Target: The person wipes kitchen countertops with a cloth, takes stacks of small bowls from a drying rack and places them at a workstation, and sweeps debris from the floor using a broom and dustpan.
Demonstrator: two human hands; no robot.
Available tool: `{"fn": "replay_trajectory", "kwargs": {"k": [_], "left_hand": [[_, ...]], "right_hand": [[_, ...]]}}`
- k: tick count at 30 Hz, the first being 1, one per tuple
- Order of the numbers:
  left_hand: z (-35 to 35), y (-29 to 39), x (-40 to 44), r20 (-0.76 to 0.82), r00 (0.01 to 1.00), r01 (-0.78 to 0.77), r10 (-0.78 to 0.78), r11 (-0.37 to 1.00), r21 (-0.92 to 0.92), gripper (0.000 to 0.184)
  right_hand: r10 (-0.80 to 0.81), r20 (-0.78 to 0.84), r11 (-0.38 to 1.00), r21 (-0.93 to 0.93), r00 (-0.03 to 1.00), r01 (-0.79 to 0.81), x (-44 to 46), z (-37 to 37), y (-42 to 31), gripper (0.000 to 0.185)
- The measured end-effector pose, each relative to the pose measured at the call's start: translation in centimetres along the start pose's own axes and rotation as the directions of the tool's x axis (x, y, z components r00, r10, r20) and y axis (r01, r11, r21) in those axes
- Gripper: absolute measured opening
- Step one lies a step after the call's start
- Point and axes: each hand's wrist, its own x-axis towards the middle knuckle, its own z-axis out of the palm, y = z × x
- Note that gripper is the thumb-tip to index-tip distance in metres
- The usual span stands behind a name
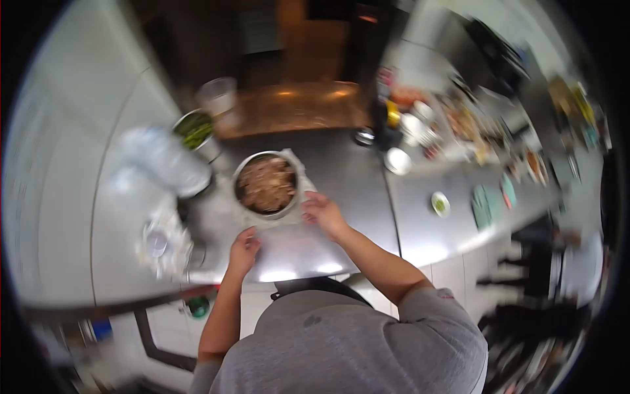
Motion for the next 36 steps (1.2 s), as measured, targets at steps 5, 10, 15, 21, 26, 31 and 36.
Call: {"fn": "replay_trajectory", "kwargs": {"k": [5,10,15,21,26,31,36], "left_hand": [[-0.3,-3.9,4.7,-0.218,0.953,-0.114,0.209,0.918,0.381,0.041],[1.2,0.2,6.6,-0.300,0.939,0.056,0.170,0.784,0.619,0.036],[1.0,0.3,8.3,-0.314,0.949,0.248,-0.039,0.708,0.661,0.031],[1.0,0.6,4.1,-0.374,0.923,0.352,-0.086,0.577,0.737,0.021],[-1.1,-1.8,3.6,-0.476,0.870,0.468,-0.127,0.515,0.718,0.018],[-4.1,-4.2,1.5,-0.576,0.799,0.575,-0.171,0.496,0.650,0.019],[-3.8,-4.5,1.0,-0.590,0.805,0.385,0.067,0.698,0.604,0.024]], "right_hand": [[-0.154,-0.302,0.987,-0.086,0.941,0.134,-4.8,-11.5,0.6,0.038],[-0.273,-0.740,0.962,-0.225,0.615,0.157,-9.6,-27.9,-2.4,0.034],[-0.533,-0.770,0.723,-0.629,0.350,-0.286,-10.5,-51.3,-2.0,0.046],[-0.383,-0.848,0.238,-0.474,0.366,-0.848,-9.4,-57.2,-1.4,0.057],[-0.423,-0.901,0.742,-0.404,0.094,-0.535,-11.7,-67.7,-1.4,0.049],[-0.513,-0.844,0.843,-0.461,0.157,0.276,-22.5,-46.8,-15.4,0.051],[-0.506,-0.742,0.857,-0.375,0.440,0.352,-25.8,-33.5,-17.0,0.052]]}}
